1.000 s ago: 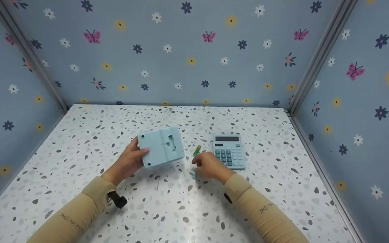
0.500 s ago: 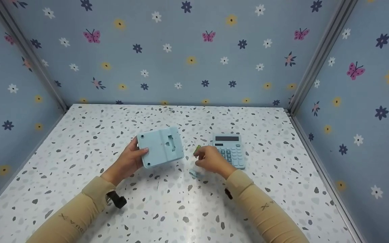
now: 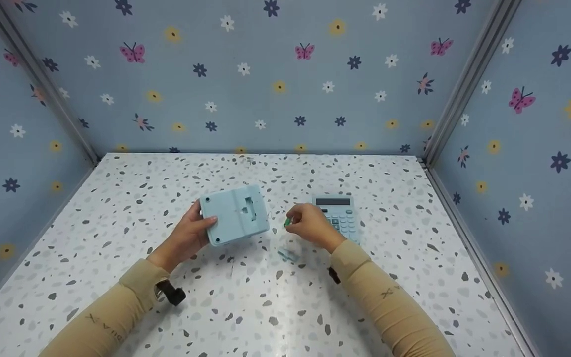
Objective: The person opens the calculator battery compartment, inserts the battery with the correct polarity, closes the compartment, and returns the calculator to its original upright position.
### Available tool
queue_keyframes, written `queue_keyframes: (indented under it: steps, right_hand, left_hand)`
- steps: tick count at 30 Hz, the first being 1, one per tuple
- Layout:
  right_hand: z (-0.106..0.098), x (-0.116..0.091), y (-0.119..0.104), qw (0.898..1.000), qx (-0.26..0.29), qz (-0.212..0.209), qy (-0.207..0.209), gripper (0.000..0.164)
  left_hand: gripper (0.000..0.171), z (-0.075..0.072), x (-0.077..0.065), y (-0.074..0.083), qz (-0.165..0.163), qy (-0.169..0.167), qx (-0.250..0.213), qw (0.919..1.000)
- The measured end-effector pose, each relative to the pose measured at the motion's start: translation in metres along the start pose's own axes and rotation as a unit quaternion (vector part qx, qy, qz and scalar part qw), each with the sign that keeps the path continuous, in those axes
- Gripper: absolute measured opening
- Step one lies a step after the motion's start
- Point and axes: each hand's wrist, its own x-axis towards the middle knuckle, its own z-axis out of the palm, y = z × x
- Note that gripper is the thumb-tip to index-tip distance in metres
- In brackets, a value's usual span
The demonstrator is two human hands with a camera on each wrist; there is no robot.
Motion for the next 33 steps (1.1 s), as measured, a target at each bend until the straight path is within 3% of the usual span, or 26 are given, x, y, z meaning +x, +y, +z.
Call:
queue_keyframes:
  steps: [19,33]
  right_hand:
    - [-0.011,0.018,-0.007,0.999,-0.002,0.030,0.017,0.038]
    - [-0.001,0.024,-0.007,0.998,0.003,0.060,0.022,0.041]
  left_hand:
    - [0.079,0.000,0.000,0.001,-0.002,0.001,-0.016,0.9999]
    - [0.080,0.001,0.001,0.001,-0.010,0.014,-0.015,0.9997]
